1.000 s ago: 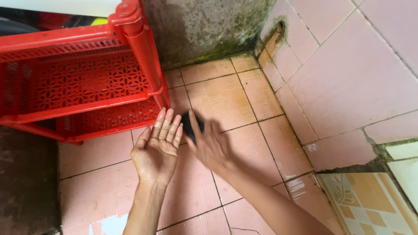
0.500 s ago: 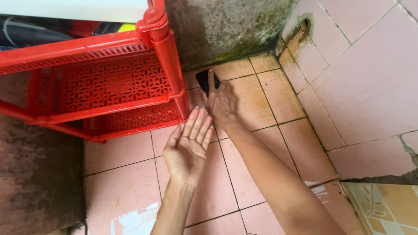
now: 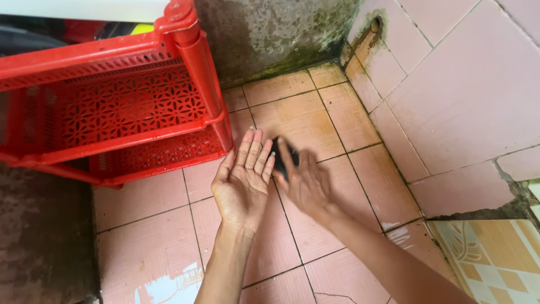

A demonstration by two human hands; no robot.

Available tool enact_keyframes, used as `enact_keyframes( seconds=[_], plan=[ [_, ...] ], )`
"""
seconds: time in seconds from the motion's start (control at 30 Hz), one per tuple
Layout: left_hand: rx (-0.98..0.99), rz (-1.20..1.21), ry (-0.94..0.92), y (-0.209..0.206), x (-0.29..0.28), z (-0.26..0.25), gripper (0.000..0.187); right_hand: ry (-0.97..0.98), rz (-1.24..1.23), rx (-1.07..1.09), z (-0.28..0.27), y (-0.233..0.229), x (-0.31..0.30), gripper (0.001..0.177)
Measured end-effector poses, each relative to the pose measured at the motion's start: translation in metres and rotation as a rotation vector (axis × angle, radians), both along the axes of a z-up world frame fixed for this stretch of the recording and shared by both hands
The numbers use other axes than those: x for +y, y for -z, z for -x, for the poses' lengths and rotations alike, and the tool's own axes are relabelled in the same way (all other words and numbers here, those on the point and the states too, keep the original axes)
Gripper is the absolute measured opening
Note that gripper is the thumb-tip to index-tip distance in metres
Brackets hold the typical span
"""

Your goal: The person scrubs the pink tiled bathroom floor with a black sponge, focusing on corners and edges. They scoop water from a bucket with a green mug and pour it onto the floor to rinse the area. The person moves a red plastic storage rack to clean underneath it before placing it back.

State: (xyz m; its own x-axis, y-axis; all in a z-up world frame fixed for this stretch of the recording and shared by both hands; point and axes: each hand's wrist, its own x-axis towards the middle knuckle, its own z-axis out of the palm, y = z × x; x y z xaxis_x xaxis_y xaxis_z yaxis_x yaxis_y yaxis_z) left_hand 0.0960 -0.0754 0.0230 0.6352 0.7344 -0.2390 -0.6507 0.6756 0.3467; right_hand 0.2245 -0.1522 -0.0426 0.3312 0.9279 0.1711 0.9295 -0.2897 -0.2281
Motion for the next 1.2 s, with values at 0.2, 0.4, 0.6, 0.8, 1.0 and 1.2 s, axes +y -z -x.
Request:
enact_keyframes(
  seconds=[0.2,0.4,0.6,0.8,1.0,1.2],
  plan=[
    [0.059,-0.016,0.002,-0.005,0.001,0.002,0.063,0.161,0.015,-0.010,-0.073,0.022,0.087,0.076],
    [0.147,-0.002,0.015,-0.010,-0.005,0.002,0.064,0.401,-0.020,-0.007,-0.110,0.046,0.160,0.077],
    [0.103,-0.063,0.030,-0.016,-0.002,-0.001,0.066,0.191,-0.026,0.100,-0.027,0.053,0.159,0.082],
    [0.085,-0.063,0.025,-0.019,-0.005,-0.004,0.066,0.111,-0.081,-0.007,-0.014,0.043,0.152,0.078],
    [0.125,-0.046,0.035,-0.007,-0.007,-0.009,0.067,0.240,-0.011,-0.105,-0.153,0.061,0.146,0.087],
    [0.183,-0.061,0.056,-0.012,-0.005,-0.008,0.067,0.589,0.082,-0.114,-0.209,0.069,0.138,0.080]
  ],
)
